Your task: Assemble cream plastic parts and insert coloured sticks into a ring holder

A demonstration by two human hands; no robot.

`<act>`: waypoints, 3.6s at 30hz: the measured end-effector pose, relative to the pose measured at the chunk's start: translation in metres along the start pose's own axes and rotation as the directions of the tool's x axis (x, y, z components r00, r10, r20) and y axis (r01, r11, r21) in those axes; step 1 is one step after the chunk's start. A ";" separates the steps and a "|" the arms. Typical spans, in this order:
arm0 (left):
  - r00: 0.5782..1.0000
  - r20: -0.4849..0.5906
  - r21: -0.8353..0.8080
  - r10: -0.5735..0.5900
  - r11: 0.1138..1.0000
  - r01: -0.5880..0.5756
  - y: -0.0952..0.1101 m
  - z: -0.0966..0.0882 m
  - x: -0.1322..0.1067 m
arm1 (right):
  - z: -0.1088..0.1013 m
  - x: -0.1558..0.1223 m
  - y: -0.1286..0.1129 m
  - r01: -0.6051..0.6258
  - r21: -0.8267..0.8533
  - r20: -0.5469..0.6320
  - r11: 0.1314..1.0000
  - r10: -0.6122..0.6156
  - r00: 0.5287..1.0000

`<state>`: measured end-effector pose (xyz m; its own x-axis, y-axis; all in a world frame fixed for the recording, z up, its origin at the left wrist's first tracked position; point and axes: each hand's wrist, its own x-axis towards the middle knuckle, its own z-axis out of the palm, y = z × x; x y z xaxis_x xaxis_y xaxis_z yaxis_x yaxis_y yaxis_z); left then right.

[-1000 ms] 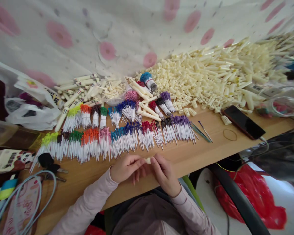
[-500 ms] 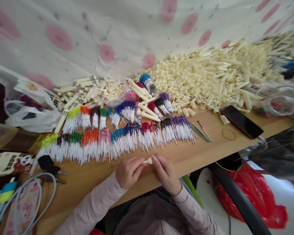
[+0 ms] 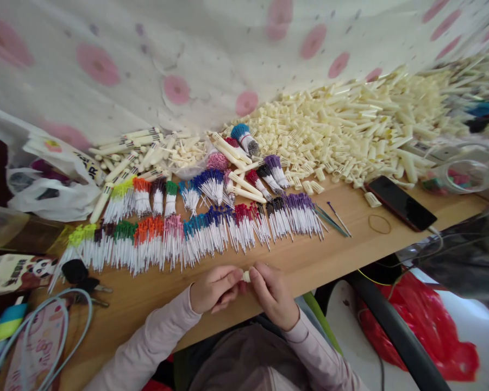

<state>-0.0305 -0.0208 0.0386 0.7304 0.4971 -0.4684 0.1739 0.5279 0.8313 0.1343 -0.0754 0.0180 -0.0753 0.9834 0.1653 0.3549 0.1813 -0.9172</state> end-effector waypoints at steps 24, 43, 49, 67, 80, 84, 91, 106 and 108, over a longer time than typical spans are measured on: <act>0.964 -0.092 0.376 0.251 0.905 -0.199 0.004 0.003 -0.003 | -0.006 0.000 -0.004 0.031 -0.020 0.058 0.999 -0.029 0.998; 0.792 -0.012 0.800 0.611 0.481 -0.359 -0.002 0.007 -0.001 | -0.003 0.001 -0.002 -0.002 0.001 0.048 1.000 0.002 0.999; 0.723 0.008 0.846 0.691 0.381 -0.374 -0.012 0.006 0.001 | -0.003 0.000 0.001 0.003 0.009 0.050 1.000 -0.003 0.999; -0.264 -0.080 0.991 0.961 0.105 0.085 0.161 -0.095 -0.019 | -0.094 0.044 0.026 -0.345 0.858 0.216 0.381 0.341 0.915; 0.321 -0.219 0.976 0.921 0.208 0.069 0.144 -0.085 0.071 | -0.106 0.048 0.053 -0.465 0.885 0.452 -0.009 0.253 0.855; 0.606 -0.146 0.970 0.782 0.235 -0.069 0.156 -0.021 0.114 | -0.104 0.044 0.059 -0.475 0.880 0.457 0.007 0.254 0.852; 0.751 0.001 0.998 0.661 0.051 -0.046 0.199 0.036 0.238 | -0.092 0.050 0.082 -0.425 0.892 0.384 0.152 0.239 0.892; 0.778 0.127 0.965 0.616 -0.259 0.047 0.195 0.078 0.302 | -0.083 0.053 0.088 -0.395 0.919 0.387 0.021 0.150 0.910; 0.786 0.239 0.936 0.570 -0.349 -0.031 0.189 0.099 0.300 | -0.087 0.053 0.083 -0.429 0.903 0.426 -0.016 0.154 0.891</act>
<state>0.2866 0.1598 0.0851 0.8308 0.5275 0.1774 0.5354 -0.8446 0.0040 0.2413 -0.0075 -0.0180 -0.4099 0.9000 -0.1483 -0.8151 -0.4344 -0.3834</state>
